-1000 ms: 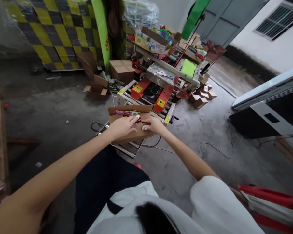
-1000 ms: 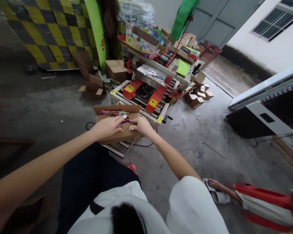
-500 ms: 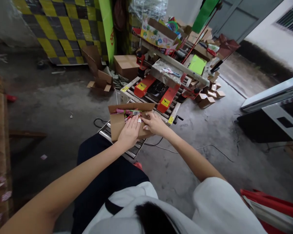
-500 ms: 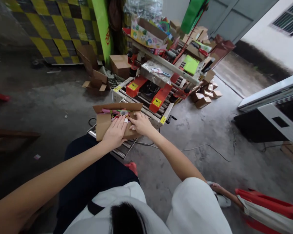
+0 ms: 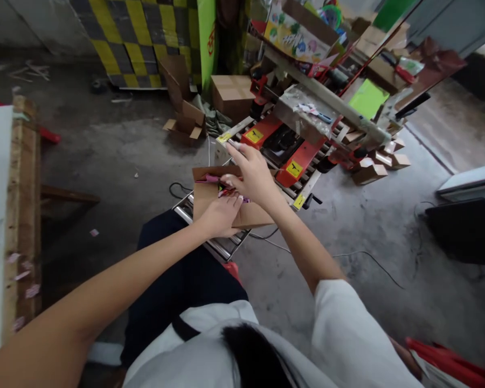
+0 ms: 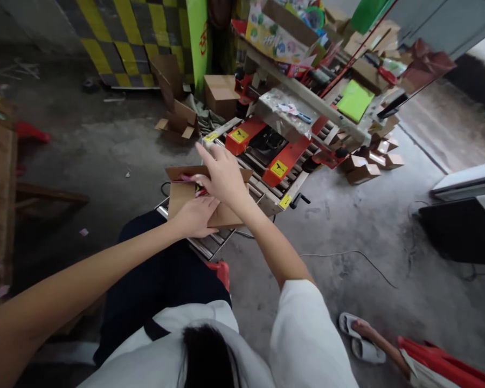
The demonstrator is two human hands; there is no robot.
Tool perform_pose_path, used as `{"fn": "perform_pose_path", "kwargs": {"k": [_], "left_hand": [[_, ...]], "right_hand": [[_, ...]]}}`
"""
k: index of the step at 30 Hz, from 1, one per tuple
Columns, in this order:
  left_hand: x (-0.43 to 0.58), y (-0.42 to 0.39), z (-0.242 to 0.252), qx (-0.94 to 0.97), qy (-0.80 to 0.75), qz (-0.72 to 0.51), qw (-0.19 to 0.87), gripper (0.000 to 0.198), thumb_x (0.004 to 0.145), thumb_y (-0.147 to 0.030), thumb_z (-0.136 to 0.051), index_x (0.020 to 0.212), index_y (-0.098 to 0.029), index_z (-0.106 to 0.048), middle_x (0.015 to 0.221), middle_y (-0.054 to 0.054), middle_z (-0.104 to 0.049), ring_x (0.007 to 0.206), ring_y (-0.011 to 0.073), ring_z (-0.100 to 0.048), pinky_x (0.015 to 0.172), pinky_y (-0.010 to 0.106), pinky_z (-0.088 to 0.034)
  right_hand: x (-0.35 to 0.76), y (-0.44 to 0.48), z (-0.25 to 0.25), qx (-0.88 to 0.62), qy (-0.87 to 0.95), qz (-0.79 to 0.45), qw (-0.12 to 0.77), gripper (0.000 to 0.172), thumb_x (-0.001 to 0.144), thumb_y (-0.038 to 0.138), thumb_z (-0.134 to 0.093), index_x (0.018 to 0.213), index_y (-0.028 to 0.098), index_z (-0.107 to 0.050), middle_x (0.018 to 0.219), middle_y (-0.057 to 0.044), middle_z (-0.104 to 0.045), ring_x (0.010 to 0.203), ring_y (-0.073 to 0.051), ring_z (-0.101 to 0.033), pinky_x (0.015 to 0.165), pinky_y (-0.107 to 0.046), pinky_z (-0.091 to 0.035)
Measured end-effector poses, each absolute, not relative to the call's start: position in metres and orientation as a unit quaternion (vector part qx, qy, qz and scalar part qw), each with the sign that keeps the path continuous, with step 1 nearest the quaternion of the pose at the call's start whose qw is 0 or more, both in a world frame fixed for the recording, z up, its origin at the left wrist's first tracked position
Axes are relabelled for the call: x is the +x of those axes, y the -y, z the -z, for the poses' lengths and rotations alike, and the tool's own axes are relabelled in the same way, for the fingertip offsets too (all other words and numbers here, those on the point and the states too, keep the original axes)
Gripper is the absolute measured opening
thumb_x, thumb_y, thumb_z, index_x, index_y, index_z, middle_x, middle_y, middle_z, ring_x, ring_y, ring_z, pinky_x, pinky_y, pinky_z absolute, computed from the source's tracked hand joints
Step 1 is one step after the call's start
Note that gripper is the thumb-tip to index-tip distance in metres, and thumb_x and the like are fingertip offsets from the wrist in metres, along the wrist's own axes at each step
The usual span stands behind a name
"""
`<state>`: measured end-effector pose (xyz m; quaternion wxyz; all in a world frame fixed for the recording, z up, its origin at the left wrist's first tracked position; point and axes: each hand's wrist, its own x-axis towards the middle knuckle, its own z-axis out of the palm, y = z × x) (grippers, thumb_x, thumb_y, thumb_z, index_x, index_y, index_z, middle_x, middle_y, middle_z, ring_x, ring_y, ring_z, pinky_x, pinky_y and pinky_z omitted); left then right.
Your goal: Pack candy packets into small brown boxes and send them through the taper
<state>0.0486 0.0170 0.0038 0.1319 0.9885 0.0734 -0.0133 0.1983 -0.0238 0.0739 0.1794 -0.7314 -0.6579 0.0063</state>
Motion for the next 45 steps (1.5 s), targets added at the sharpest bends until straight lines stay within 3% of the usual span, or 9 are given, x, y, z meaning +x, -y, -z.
{"fn": "perform_pose_path", "kwargs": {"k": [7, 12, 18, 25, 28, 31, 35, 40, 45], "left_hand": [[0.04, -0.012, 0.006, 0.987, -0.089, 0.015, 0.132, 0.081, 0.076, -0.048, -0.078, 0.139, -0.005, -0.051, 0.137, 0.025, -0.059, 0.132, 0.041, -0.052, 0.112, 0.049, -0.04], [0.035, -0.011, 0.018, 0.992, -0.027, -0.045, 0.113, 0.055, 0.087, -0.04, -0.068, 0.133, -0.011, -0.061, 0.145, 0.02, -0.054, 0.143, 0.0381, -0.043, 0.121, 0.055, -0.029], [0.02, -0.013, 0.019, 0.992, 0.058, -0.091, 0.072, 0.052, 0.091, -0.034, -0.064, 0.135, -0.008, -0.054, 0.141, 0.024, -0.056, 0.143, 0.0351, -0.044, 0.122, 0.053, -0.03], [0.032, -0.053, -0.002, 0.985, -0.027, -0.157, 0.064, 0.135, 0.048, -0.065, -0.089, 0.149, 0.0, -0.028, 0.162, 0.034, -0.015, 0.153, 0.0511, -0.005, 0.123, 0.063, -0.012], [0.05, -0.078, -0.016, 0.997, -0.002, -0.013, 0.07, 0.135, 0.048, -0.079, -0.077, 0.149, -0.002, -0.032, 0.158, 0.033, -0.027, 0.148, 0.0532, -0.022, 0.119, 0.059, -0.022], [0.055, -0.081, -0.023, 0.995, -0.011, 0.041, 0.09, 0.122, 0.051, -0.082, -0.072, 0.146, -0.01, -0.041, 0.14, 0.025, -0.051, 0.127, 0.0441, -0.05, 0.109, 0.05, -0.036], [0.049, -0.042, -0.026, 0.986, -0.149, 0.011, 0.074, 0.122, 0.055, -0.08, -0.075, 0.151, -0.015, -0.038, 0.136, 0.025, -0.051, 0.121, 0.0435, -0.052, 0.103, 0.049, -0.038], [0.058, 0.001, -0.041, 0.943, -0.312, 0.073, 0.087, 0.118, 0.068, -0.086, -0.063, 0.159, -0.02, -0.027, 0.131, 0.028, -0.052, 0.112, 0.0468, -0.057, 0.092, 0.049, -0.043], [0.056, -0.016, -0.04, 0.947, -0.258, 0.106, 0.16, 0.077, 0.094, -0.071, -0.041, 0.16, -0.034, -0.026, 0.134, 0.021, -0.051, 0.113, 0.0424, -0.062, 0.091, 0.05, -0.049]], "right_hand": [[0.176, 0.02, -0.047, -0.67, 0.721, -0.11, 0.139, 0.064, 0.094, 0.034, -0.061, 0.153, 0.015, -0.042, 0.146, -0.019, -0.056, 0.137, -0.033, -0.049, 0.117, -0.055, -0.025], [0.164, 0.071, -0.032, -0.643, 0.732, -0.185, 0.129, 0.064, 0.1, 0.038, -0.047, 0.158, 0.013, -0.034, 0.163, -0.018, -0.035, 0.153, -0.029, -0.029, 0.123, -0.052, -0.023], [0.178, 0.08, -0.016, -0.66, 0.675, -0.193, 0.267, 0.059, 0.104, 0.036, -0.033, 0.159, 0.016, -0.033, 0.162, -0.013, -0.04, 0.152, -0.023, -0.034, 0.125, -0.045, -0.028], [0.17, 0.084, 0.001, -0.696, 0.639, -0.083, 0.317, 0.067, 0.101, 0.035, -0.039, 0.162, 0.013, -0.02, 0.162, -0.015, -0.038, 0.149, -0.025, -0.039, 0.121, -0.046, -0.038], [0.159, 0.089, 0.003, -0.719, 0.63, -0.05, 0.289, 0.066, 0.1, 0.03, -0.04, 0.161, 0.012, -0.023, 0.163, -0.015, -0.035, 0.15, -0.025, -0.037, 0.12, -0.044, -0.039], [0.149, 0.104, 0.012, -0.782, 0.574, 0.009, 0.243, 0.063, 0.1, 0.033, -0.044, 0.157, 0.01, -0.035, 0.164, -0.019, -0.03, 0.15, -0.031, -0.034, 0.121, -0.049, -0.036], [0.161, 0.113, 0.026, -0.847, 0.5, 0.051, 0.174, 0.062, 0.102, 0.039, -0.036, 0.157, 0.011, -0.036, 0.164, -0.019, -0.031, 0.154, -0.035, -0.026, 0.123, -0.061, -0.018], [0.219, 0.089, 0.018, -0.818, 0.556, 0.0, 0.145, 0.062, 0.105, 0.04, -0.022, 0.161, 0.014, -0.028, 0.168, -0.012, -0.026, 0.157, -0.027, -0.017, 0.126, -0.053, -0.015], [0.235, 0.086, 0.022, -0.828, 0.534, -0.023, 0.169, 0.065, 0.105, 0.045, -0.015, 0.164, 0.016, -0.016, 0.17, -0.012, -0.02, 0.159, -0.026, -0.012, 0.126, -0.056, -0.011]]}}
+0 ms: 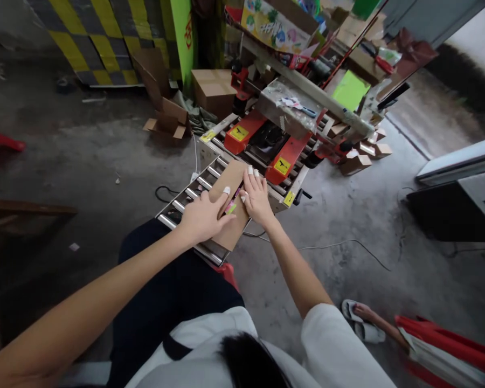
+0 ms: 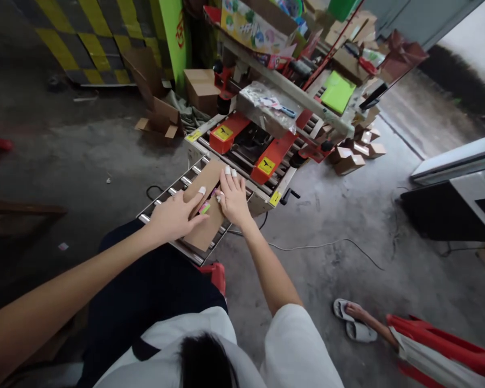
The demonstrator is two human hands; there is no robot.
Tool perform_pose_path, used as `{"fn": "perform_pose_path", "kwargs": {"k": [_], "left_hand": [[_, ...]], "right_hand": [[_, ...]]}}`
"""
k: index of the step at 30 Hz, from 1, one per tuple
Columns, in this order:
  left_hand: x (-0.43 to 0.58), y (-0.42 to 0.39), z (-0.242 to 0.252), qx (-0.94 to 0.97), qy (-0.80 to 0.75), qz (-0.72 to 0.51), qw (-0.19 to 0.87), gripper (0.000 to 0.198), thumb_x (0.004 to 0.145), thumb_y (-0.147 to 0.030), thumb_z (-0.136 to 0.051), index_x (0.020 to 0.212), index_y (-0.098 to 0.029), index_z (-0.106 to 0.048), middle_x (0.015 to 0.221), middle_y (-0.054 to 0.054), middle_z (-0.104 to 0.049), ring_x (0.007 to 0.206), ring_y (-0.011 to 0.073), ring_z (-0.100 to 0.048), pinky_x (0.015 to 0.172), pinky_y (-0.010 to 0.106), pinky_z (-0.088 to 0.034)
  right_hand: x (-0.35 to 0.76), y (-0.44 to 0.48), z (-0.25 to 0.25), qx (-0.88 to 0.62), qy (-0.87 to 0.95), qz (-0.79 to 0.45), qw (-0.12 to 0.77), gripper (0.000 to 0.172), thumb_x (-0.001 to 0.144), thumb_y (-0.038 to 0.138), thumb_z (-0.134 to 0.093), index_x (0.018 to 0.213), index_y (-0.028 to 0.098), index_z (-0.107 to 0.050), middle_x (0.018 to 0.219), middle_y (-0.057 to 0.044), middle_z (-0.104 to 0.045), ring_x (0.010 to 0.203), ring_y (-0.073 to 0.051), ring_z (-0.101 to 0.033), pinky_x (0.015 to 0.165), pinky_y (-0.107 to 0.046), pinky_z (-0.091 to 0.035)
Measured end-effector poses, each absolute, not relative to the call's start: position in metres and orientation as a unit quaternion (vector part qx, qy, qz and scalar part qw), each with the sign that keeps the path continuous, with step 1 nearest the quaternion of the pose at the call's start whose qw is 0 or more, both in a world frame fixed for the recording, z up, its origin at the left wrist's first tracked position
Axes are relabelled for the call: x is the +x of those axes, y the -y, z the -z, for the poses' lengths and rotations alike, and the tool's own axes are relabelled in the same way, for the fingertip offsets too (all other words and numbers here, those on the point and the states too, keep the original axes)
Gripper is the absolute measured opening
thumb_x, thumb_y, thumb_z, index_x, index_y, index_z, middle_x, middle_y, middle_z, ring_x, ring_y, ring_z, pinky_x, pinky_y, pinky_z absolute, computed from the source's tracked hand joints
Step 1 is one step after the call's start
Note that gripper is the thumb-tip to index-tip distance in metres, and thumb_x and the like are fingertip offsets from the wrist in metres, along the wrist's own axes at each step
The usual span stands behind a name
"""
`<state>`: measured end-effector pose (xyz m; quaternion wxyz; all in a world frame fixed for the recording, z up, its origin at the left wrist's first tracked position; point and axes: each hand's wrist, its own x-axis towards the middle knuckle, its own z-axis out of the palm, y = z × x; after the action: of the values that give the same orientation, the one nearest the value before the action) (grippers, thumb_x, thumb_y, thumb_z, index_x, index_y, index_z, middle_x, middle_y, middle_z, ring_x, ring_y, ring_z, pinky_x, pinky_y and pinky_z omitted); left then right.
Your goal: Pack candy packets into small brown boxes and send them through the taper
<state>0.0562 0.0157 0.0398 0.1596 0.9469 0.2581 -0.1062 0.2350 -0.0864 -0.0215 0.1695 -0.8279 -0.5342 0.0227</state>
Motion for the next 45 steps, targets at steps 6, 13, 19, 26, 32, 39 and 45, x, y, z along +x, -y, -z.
{"fn": "perform_pose_path", "kwargs": {"k": [6, 13, 19, 26, 32, 39, 45], "left_hand": [[0.051, -0.045, -0.012, 0.881, -0.245, 0.057, 0.4, 0.064, 0.1, -0.064, -0.026, 0.159, -0.039, -0.027, 0.158, 0.009, -0.033, 0.141, 0.0305, -0.047, 0.113, 0.043, -0.041], [0.067, -0.027, -0.027, 0.921, -0.277, 0.088, 0.258, 0.072, 0.094, -0.057, -0.053, 0.159, -0.042, -0.025, 0.148, 0.014, -0.038, 0.129, 0.0396, -0.053, 0.098, 0.051, -0.051], [0.071, -0.024, -0.028, 0.932, -0.275, 0.08, 0.221, 0.067, 0.096, -0.048, -0.052, 0.158, -0.039, -0.028, 0.138, 0.016, -0.042, 0.125, 0.0381, -0.054, 0.096, 0.05, -0.052], [0.067, -0.049, -0.016, 0.903, -0.228, 0.079, 0.355, 0.071, 0.096, -0.054, -0.042, 0.161, -0.035, -0.021, 0.145, 0.013, -0.039, 0.139, 0.0363, -0.043, 0.113, 0.05, -0.04], [0.067, -0.014, -0.028, 0.942, -0.254, 0.073, 0.206, 0.06, 0.101, -0.049, -0.036, 0.159, -0.034, -0.028, 0.151, 0.021, -0.033, 0.13, 0.044, -0.048, 0.098, 0.055, -0.047], [0.057, -0.016, -0.032, 0.936, -0.244, 0.104, 0.23, 0.058, 0.102, -0.052, -0.029, 0.158, -0.04, -0.026, 0.165, 0.02, -0.015, 0.138, 0.0477, -0.043, 0.097, 0.059, -0.047], [0.058, -0.039, -0.005, 0.883, -0.272, 0.064, 0.378, 0.078, 0.096, -0.071, -0.03, 0.16, -0.027, -0.029, 0.165, 0.021, -0.027, 0.145, 0.0423, -0.04, 0.105, 0.056, -0.044]], "right_hand": [[0.232, 0.096, 0.042, -0.804, 0.501, -0.038, 0.319, 0.072, 0.103, 0.058, -0.014, 0.164, 0.025, 0.003, 0.172, -0.006, -0.008, 0.159, -0.028, -0.005, 0.125, -0.061, -0.008], [0.219, 0.102, 0.05, -0.768, 0.405, -0.051, 0.493, 0.066, 0.104, 0.051, -0.004, 0.165, 0.025, 0.0, 0.172, -0.004, -0.01, 0.159, -0.023, -0.008, 0.128, -0.056, -0.016], [0.21, 0.091, 0.036, -0.852, 0.422, -0.031, 0.308, 0.067, 0.104, 0.052, -0.014, 0.165, 0.025, -0.002, 0.172, -0.008, -0.008, 0.159, -0.029, -0.003, 0.124, -0.064, -0.014], [0.2, 0.075, 0.017, -0.886, 0.418, -0.046, 0.196, 0.065, 0.102, 0.034, -0.022, 0.163, 0.012, -0.015, 0.169, -0.018, -0.017, 0.157, -0.038, -0.01, 0.119, -0.069, -0.024], [0.205, 0.067, 0.025, -0.895, 0.367, -0.028, 0.253, 0.068, 0.099, 0.03, -0.022, 0.163, 0.009, -0.012, 0.168, -0.02, -0.02, 0.156, -0.036, -0.013, 0.118, -0.069, -0.025], [0.157, 0.097, 0.025, -0.868, 0.435, -0.076, 0.227, 0.077, 0.102, 0.053, -0.022, 0.163, 0.013, -0.001, 0.169, -0.022, -0.01, 0.158, -0.038, -0.006, 0.116, -0.073, -0.021], [0.104, 0.123, 0.015, -0.837, 0.516, -0.075, 0.167, 0.128, 0.074, 0.08, -0.062, 0.163, 0.01, -0.002, 0.168, -0.028, 0.001, 0.155, -0.05, 0.0, 0.11, -0.081, -0.021]]}}
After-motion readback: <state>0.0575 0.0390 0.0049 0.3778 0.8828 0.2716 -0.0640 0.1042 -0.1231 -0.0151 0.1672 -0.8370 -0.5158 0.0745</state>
